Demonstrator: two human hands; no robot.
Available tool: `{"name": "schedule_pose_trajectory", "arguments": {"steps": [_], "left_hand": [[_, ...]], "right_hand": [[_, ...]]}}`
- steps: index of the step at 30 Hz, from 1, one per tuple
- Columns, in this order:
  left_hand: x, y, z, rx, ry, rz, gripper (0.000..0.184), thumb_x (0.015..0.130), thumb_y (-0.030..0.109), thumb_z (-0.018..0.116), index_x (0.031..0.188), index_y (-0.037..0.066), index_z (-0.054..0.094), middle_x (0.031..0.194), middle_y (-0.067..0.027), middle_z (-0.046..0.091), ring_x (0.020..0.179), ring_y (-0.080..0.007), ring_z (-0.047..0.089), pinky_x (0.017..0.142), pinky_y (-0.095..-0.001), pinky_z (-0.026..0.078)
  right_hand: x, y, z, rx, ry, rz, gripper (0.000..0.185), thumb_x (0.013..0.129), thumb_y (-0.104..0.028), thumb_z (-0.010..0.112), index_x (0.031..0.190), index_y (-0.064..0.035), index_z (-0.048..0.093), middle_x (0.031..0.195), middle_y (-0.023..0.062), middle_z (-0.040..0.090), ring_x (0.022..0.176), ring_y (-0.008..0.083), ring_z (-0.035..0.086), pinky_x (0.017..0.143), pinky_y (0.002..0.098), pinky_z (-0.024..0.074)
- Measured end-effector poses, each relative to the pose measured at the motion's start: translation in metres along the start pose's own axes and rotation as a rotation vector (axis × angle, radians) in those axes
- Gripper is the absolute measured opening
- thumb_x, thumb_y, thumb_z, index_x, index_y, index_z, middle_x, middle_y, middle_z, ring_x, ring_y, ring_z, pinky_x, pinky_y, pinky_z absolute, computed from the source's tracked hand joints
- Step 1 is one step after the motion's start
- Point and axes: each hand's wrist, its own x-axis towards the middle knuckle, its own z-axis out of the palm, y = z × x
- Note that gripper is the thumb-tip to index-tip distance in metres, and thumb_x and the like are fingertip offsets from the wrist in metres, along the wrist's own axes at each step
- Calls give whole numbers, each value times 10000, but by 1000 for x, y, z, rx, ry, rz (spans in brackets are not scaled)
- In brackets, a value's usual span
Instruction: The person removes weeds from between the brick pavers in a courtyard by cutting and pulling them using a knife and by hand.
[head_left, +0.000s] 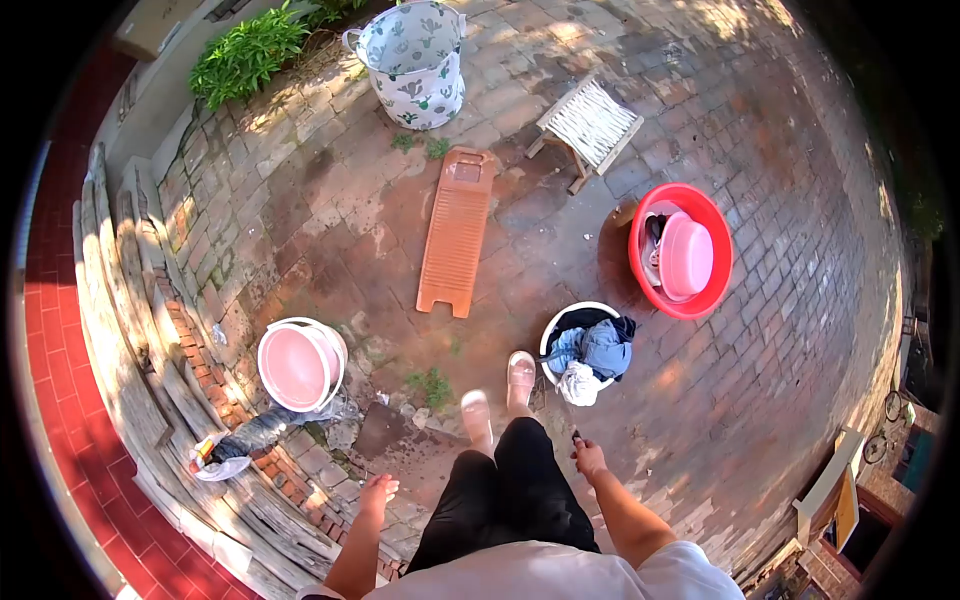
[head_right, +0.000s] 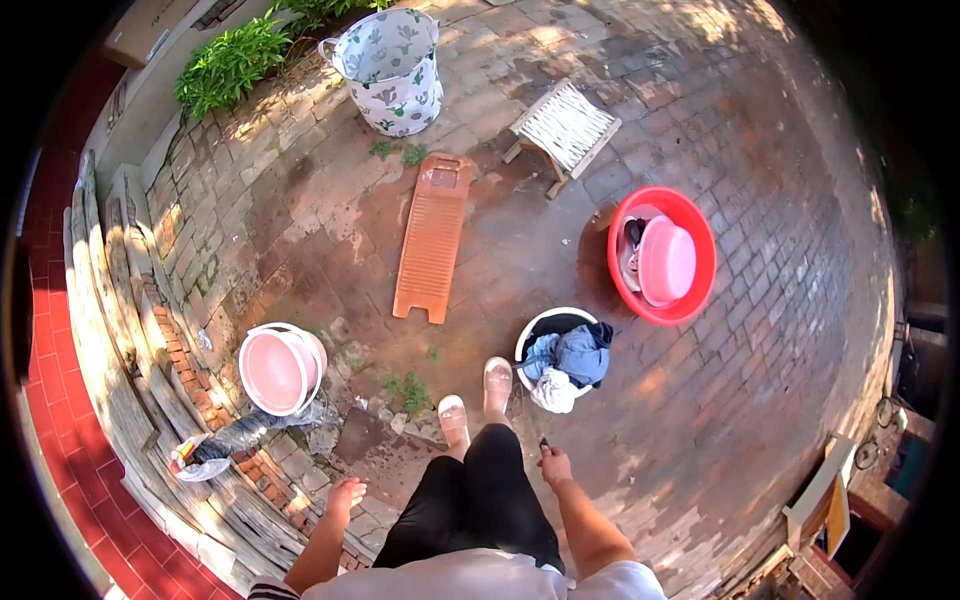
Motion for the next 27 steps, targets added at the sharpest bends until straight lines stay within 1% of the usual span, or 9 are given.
{"name": "schedule_pose_trajectory", "arguments": {"steps": [1,5,7,11,14,16,22,24,27], "left_hand": [[-3,6,1,48,38,-13,205,866,228,553,960,48,587,845,-96,662,703,-161,620,612,-274,473],[-6,60,27,360,106,69,198,868,221,549,914,34,598,774,-74,649,625,-123,579,559,-249,444],[23,88,44,396,108,152,200,884,195,517,986,26,554,759,-60,638,633,-134,583,556,-273,455],[-23,215,130,236,-79,454,167,902,91,470,1010,-6,551,800,-72,619,705,-132,575,678,-250,464],[-34,287,165,338,-206,673,172,897,59,483,1030,-28,547,826,-71,612,799,-132,590,755,-247,459],[-34,330,179,328,-236,723,166,893,55,495,1026,-29,547,862,-74,615,820,-128,594,773,-244,454],[84,469,189,391,-405,668,143,908,74,493,1010,-6,553,831,-65,616,799,-118,592,781,-238,461],[129,531,203,502,-354,669,160,883,87,513,1002,-3,573,853,-73,642,793,-112,606,729,-243,462],[171,622,236,468,-357,672,164,903,103,494,1008,-3,562,824,-56,621,758,-96,579,702,-233,448]], "right_hand": [[5,-1,0,30,-1,-2,369,906,-331,467,994,10,578,703,102,627,466,161,518,452,312,420],[15,-50,-10,189,-61,-32,340,907,-304,467,978,15,560,707,103,619,470,158,518,425,299,416],[28,-76,-8,253,-104,-45,302,914,-291,457,1017,-18,532,702,81,575,433,132,448,394,282,368],[42,-142,-3,275,-142,-152,263,913,-251,464,1056,-36,514,689,53,539,427,110,415,377,271,339],[37,-233,13,282,-190,-224,225,914,-221,468,1043,-42,511,693,50,548,444,107,431,388,263,348],[84,-274,52,294,-205,-376,202,920,-223,459,1005,-44,498,704,54,560,466,109,450,406,256,364],[129,-493,151,406,-221,-191,192,920,-232,465,1014,-64,465,719,50,544,448,112,427,394,258,356],[161,-543,189,390,-184,-121,210,920,-230,466,1060,-74,474,711,40,534,455,112,425,391,264,357],[242,-600,260,221,35,-407,336,920,-234,458,1223,-91,458,771,66,574,564,141,523,522,303,439]]}}
